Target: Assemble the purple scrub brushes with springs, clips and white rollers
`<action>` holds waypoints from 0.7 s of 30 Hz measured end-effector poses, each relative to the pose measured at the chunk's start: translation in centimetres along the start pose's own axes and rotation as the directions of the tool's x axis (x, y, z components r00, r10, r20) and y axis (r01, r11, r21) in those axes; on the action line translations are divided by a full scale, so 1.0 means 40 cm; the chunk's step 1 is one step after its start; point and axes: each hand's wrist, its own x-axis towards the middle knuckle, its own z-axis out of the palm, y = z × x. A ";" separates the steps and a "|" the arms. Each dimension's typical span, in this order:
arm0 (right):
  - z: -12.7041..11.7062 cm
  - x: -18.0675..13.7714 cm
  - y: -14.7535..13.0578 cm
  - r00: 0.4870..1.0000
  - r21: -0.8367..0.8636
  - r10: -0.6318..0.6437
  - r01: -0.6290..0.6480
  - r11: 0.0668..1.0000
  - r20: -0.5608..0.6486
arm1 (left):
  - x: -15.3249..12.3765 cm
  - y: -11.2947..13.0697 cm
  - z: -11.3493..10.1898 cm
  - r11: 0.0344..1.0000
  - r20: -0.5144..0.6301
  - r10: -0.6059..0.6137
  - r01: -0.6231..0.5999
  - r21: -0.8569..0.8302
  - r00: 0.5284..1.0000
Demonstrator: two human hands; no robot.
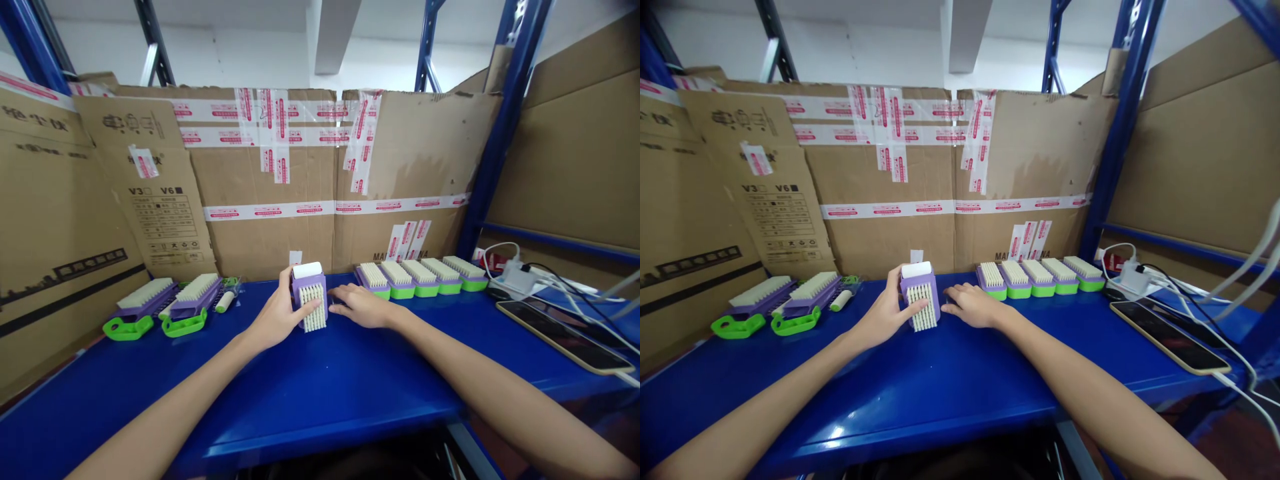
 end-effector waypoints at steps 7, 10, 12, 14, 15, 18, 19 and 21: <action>0.006 -0.003 0.007 1.000 -0.005 -0.012 0.012 1.000 0.019 | -0.001 -0.004 0.001 0.998 0.018 0.006 -0.005 -0.055 1.000; 0.003 -0.005 0.004 1.000 -0.035 0.024 -0.023 0.999 0.020 | 0.000 -0.007 0.003 0.997 0.017 0.013 -0.011 -0.081 1.000; -0.001 -0.007 0.002 0.998 -0.059 0.062 -0.060 0.996 0.027 | 0.000 -0.011 0.006 0.995 0.012 0.012 -0.011 -0.096 1.000; -0.004 -0.009 -0.001 0.995 -0.072 0.095 -0.093 0.993 0.027 | 0.001 -0.016 0.009 0.993 0.001 0.001 -0.001 -0.115 1.000; -0.006 -0.010 -0.001 0.994 -0.079 0.107 -0.105 0.991 0.025 | 0.002 -0.018 0.010 0.992 -0.003 -0.010 0.009 -0.128 1.000; -0.007 -0.012 -0.004 0.992 -0.103 0.129 -0.127 0.987 0.013 | 0.002 -0.024 0.013 0.985 0.014 -0.048 0.050 -0.163 0.999; -0.007 -0.011 -0.006 0.991 -0.112 0.135 -0.133 0.985 0.009 | 0.002 -0.025 0.013 0.984 0.025 -0.056 0.060 -0.169 0.998; -0.007 -0.011 -0.010 0.990 -0.130 0.141 -0.139 0.982 0.002 | 0.002 -0.026 0.014 0.983 0.037 -0.061 0.067 -0.172 0.997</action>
